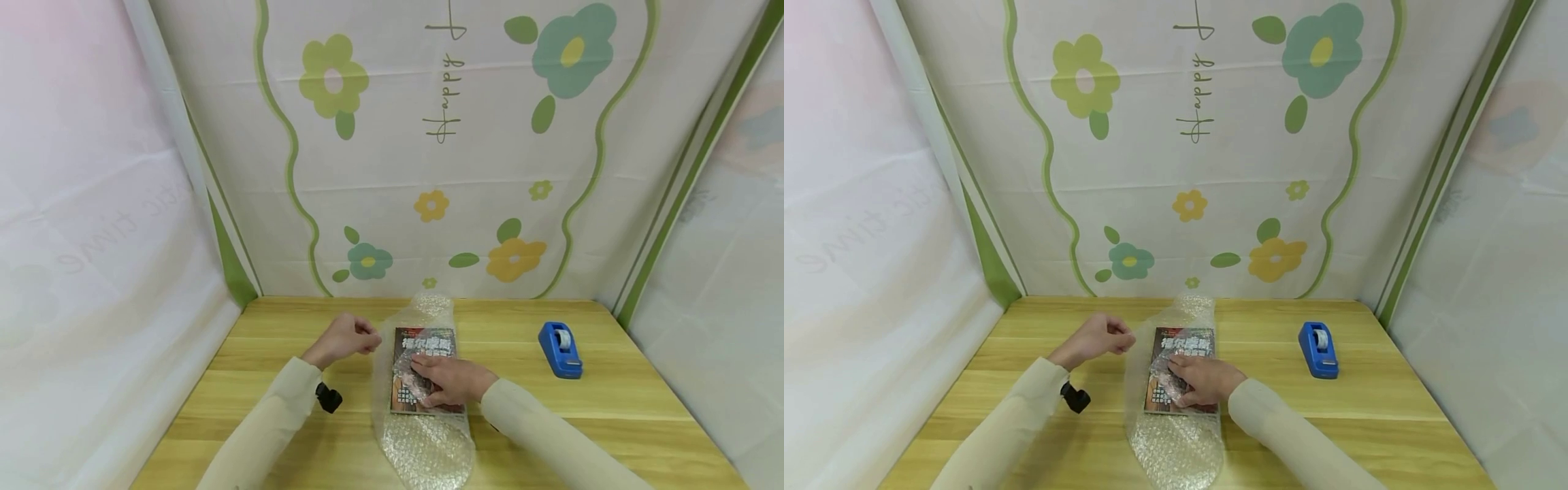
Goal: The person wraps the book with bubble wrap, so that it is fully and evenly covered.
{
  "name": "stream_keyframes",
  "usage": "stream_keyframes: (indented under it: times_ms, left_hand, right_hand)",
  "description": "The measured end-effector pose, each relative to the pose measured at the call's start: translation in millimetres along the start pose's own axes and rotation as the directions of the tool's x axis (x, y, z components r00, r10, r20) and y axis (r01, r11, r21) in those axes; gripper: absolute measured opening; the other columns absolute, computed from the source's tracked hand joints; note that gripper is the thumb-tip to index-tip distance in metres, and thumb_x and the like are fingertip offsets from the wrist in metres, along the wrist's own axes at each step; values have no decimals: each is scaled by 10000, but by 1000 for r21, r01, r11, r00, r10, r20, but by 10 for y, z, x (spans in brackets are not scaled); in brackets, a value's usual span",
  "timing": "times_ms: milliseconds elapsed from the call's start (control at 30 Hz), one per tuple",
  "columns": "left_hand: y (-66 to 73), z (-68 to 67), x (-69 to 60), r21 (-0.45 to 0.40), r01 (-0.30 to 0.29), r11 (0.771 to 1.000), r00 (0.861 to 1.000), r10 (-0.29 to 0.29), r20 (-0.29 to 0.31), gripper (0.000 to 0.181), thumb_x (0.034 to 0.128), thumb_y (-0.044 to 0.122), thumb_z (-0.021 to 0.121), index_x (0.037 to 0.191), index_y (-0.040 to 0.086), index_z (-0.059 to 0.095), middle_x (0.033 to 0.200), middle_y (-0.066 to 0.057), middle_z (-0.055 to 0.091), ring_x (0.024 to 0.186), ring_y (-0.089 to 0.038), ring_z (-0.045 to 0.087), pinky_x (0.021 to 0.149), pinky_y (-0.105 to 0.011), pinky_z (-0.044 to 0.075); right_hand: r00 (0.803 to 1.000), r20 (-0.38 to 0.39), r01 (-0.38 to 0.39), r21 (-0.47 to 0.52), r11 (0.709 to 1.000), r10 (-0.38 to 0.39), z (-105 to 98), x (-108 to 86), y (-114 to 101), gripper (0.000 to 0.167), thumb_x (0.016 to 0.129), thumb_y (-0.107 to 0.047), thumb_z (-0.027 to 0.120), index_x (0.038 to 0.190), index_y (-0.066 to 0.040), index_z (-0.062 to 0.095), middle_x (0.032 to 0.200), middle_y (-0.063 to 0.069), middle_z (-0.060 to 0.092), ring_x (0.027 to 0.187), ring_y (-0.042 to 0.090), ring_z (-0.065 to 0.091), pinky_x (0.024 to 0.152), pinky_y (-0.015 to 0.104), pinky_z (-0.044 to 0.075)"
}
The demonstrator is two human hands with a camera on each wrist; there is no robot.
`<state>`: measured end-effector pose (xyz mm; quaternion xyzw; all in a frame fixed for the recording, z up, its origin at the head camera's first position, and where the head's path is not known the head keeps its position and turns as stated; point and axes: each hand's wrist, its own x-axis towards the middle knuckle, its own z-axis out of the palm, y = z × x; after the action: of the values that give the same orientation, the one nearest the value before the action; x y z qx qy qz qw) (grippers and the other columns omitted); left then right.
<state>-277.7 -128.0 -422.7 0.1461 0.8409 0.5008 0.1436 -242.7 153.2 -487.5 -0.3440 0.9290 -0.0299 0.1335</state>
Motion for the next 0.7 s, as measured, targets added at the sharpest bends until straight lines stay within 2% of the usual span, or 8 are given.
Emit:
stream_keyframes:
  times_ms: [167, 267, 367, 467, 700]
  left_hand:
    - [123, 114, 53, 17, -27, 999, 999, 27, 21, 154, 996, 124, 691, 906, 43, 786, 843, -74, 748, 791, -238, 725, 729, -298, 619]
    - [180, 190, 95, 31, -48, 998, 998, 47, 36, 165, 981, 97, 676, 892, 15, 789, 814, -72, 744, 743, -195, 695, 704, -281, 587]
    - [227, 282, 143, 52, -75, 996, 996, 73, 43, 179, 981, 81, 672, 909, -30, 792, 797, -71, 747, 754, -253, 722, 689, -273, 583]
    - [259, 387, 193, 76, -98, 992, 995, 95, 43, 170, 973, 71, 684, 885, -22, 795, 771, -65, 750, 760, -289, 742, 668, -280, 586]
    - [263, 588, 259, 107, -154, 982, 987, 148, 64, 186, 970, 57, 680, 834, 14, 800, 713, -50, 732, 637, -114, 641, 623, -246, 547]
  right_hand:
    - [1000, 3, -5, 0, 1000, 5, 1, 6, 1, 838, 999, -550, 656, 1656, -122, 361, 1754, 49, 291, 1592, 272, 360, 1286, 436, 366]
    - [1000, 6, -4, -5, 1000, 4, 2, 10, 3, 839, 998, -555, 652, 1655, -121, 362, 1755, 49, 288, 1591, 269, 362, 1282, 434, 373]
    - [1000, 5, -1, -12, 1000, 1, 4, 9, 7, 842, 994, -555, 657, 1653, -117, 368, 1753, 52, 293, 1587, 268, 369, 1274, 434, 386]
    - [1000, 3, 1, -15, 1000, -1, 4, 4, 10, 841, 993, -554, 659, 1650, -116, 373, 1752, 53, 296, 1584, 270, 373, 1267, 437, 396]
    - [1000, 5, 1, -10, 1000, -1, -1, 2, 6, 842, 1004, -564, 641, 1661, -126, 350, 1749, 57, 297, 1569, 282, 399, 1248, 445, 422]
